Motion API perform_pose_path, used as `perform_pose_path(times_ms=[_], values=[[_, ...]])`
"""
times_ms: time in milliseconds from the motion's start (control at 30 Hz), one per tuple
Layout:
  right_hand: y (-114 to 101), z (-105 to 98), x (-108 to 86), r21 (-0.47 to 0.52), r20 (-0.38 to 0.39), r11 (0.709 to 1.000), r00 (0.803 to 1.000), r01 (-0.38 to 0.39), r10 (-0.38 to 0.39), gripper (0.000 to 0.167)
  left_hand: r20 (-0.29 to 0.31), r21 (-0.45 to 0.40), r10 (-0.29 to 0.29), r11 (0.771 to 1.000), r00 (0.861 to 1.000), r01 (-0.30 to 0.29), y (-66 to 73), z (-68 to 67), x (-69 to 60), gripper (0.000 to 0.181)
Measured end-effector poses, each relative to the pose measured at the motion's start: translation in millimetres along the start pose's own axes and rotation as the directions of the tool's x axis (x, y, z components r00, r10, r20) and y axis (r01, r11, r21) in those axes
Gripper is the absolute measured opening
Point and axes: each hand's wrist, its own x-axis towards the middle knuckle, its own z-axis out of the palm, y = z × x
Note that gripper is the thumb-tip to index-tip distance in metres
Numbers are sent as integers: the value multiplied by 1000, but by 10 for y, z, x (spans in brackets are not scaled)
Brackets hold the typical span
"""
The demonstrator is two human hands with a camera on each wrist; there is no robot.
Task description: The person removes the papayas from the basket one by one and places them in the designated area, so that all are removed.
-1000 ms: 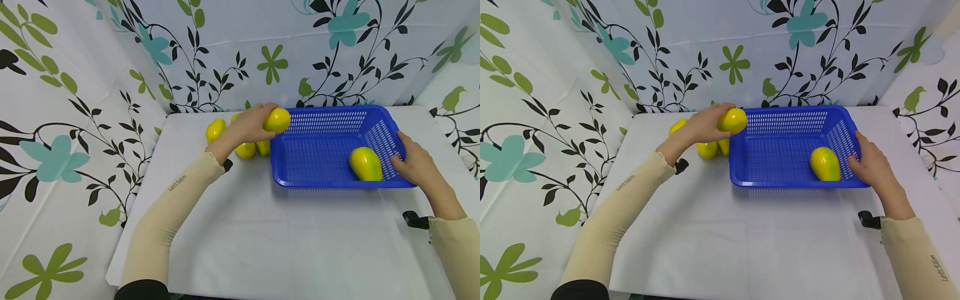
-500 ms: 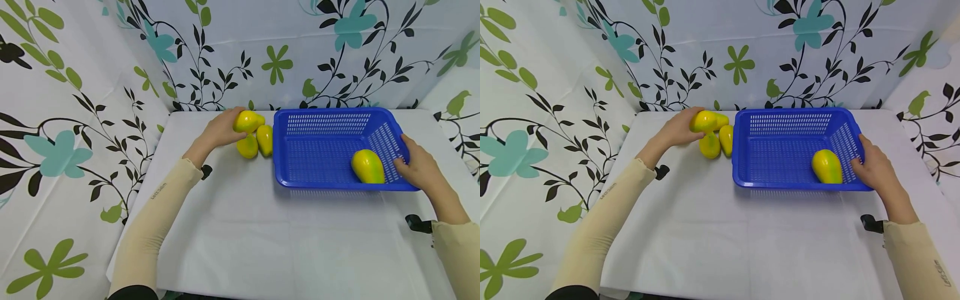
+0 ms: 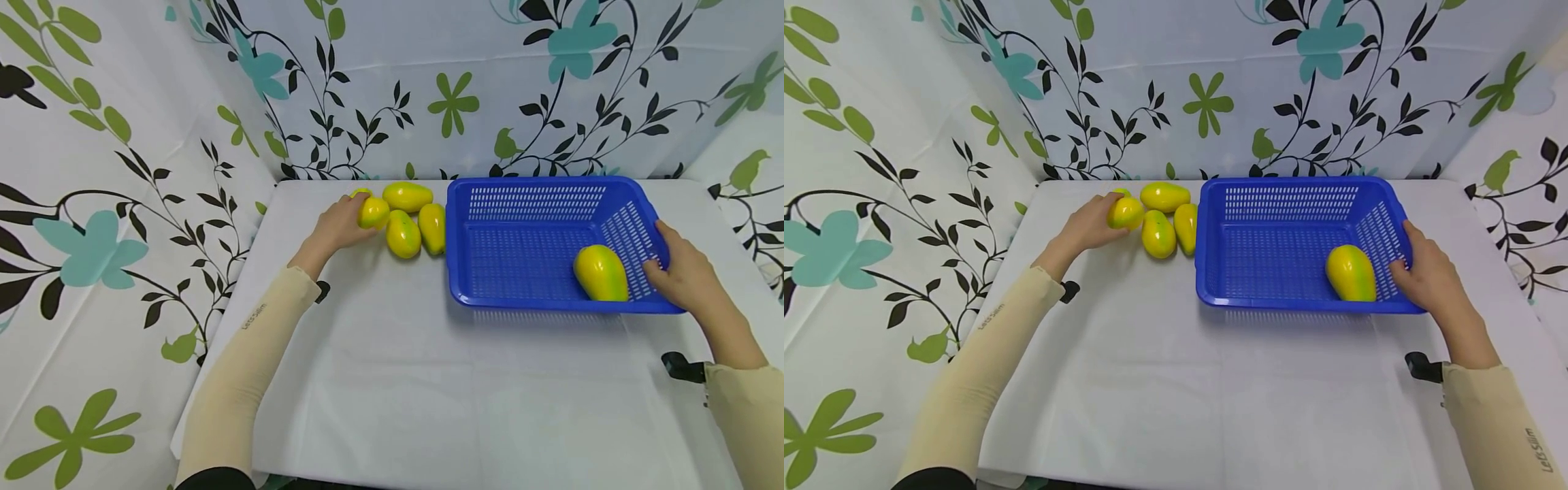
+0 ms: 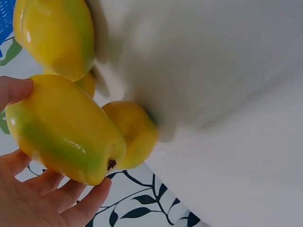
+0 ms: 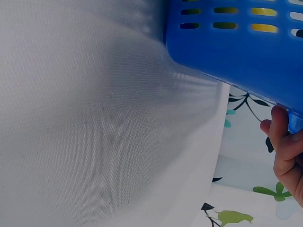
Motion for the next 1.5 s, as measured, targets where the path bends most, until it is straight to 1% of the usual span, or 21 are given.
perform_pose_path(times_ms=[133, 333, 467, 667, 833, 967, 1133, 1233, 1367, 1500], values=[[-10, -5, -5, -4, 3, 1000, 1000, -7, 7, 77, 3, 13, -27, 1000, 1000, 27, -68, 70, -17, 78], [-11, -5, -4, -7, 3, 1000, 1000, -6, 6, 76, -8, 48, -32, 998, 999, 33, -122, 191, -40, 76], [-8, -2, 4, -8, 2, 1000, 1000, -9, 10, 76, -19, 38, -49, 998, 999, 50, -122, 283, -57, 75], [-8, 3, -5, -6, 4, 1000, 1000, -17, 17, 76, 4, 40, -90, 995, 996, 90, -117, 411, -75, 78], [0, 5, -13, -3, 6, 1000, 1000, -14, 14, 76, -19, 39, -83, 996, 996, 83, -125, 473, -85, 77], [8, 2, -2, -1, -2, 1000, 1000, -5, 5, 76, -38, 44, -65, 997, 997, 67, -124, 485, -89, 75], [13, 10, 14, 6, -7, 1000, 1000, 2, -2, 77, -41, 66, -61, 996, 997, 64, -111, 468, -89, 77], [13, 9, 10, 10, -4, 1000, 1000, 3, -3, 77, -65, 83, -37, 996, 997, 43, -75, 434, -81, 79], [7, 4, 5, 9, -7, 1000, 1000, 2, -2, 76, -112, 109, 21, 994, 994, -8, 56, 348, -75, 78], [3, 11, 2, 9, -6, 1000, 1000, -4, 4, 76, -138, 140, 77, 988, 987, -58, 257, 258, -76, 76]])
